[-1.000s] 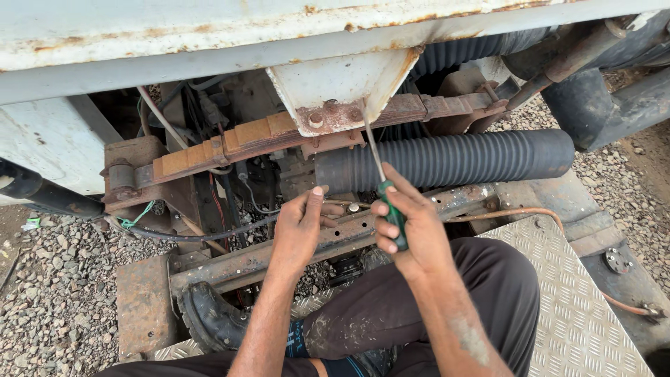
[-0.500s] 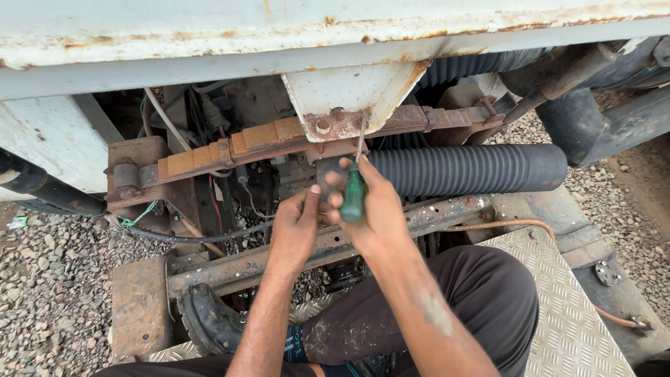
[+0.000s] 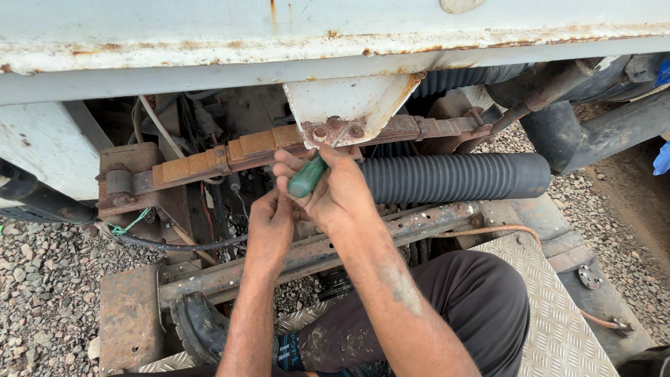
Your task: The person uses a screwdriver to scrape rust and debris from a metal bracket on a vehicle's leaf spring suspension. The person repeatedly scrapes the same area to clean the surface.
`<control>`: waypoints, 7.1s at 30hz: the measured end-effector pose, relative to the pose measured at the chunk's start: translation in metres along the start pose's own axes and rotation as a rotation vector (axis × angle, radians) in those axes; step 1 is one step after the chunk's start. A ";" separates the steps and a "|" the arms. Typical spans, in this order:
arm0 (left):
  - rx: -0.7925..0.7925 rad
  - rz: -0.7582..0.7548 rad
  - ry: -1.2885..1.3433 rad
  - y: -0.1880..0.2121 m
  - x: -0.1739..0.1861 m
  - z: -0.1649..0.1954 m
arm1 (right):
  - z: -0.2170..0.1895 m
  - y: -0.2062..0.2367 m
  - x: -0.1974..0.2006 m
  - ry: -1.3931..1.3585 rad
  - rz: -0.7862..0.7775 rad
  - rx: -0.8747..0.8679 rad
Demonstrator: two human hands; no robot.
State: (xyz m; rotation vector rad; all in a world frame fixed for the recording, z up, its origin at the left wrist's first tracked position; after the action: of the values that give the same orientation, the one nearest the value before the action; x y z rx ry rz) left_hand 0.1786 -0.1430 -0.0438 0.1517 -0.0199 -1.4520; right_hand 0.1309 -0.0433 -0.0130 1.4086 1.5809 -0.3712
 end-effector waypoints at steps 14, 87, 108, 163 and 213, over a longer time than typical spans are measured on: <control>0.105 0.019 0.048 0.002 -0.001 -0.005 | 0.014 0.110 0.003 0.217 0.071 -0.053; 0.071 -0.001 -0.157 0.006 -0.012 -0.003 | -0.066 0.090 0.089 0.496 0.145 -0.003; 0.092 0.002 -0.136 0.012 -0.012 0.000 | -0.064 0.134 0.100 0.611 0.201 0.020; -0.005 0.179 -0.258 -0.002 -0.019 -0.056 | 0.037 0.090 0.144 0.289 0.144 0.033; 0.061 -0.148 1.103 -0.117 -0.087 -0.102 | -0.021 -0.123 0.192 -0.456 0.264 0.227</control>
State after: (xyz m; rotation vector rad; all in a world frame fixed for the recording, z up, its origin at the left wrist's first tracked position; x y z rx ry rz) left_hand 0.0635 -0.0602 -0.1515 0.9978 0.8570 -1.3475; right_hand 0.0345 0.0524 -0.1978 1.5484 0.9939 -0.6746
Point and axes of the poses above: each hand's wrist, its own y-axis away from the middle knuckle, its own x-axis out of the back of the hand, z = x × y, the point moved 8 cm from there along -y, towards the middle knuckle, and after that the axes turned 2 degrees about y, right-handed, at the moved point
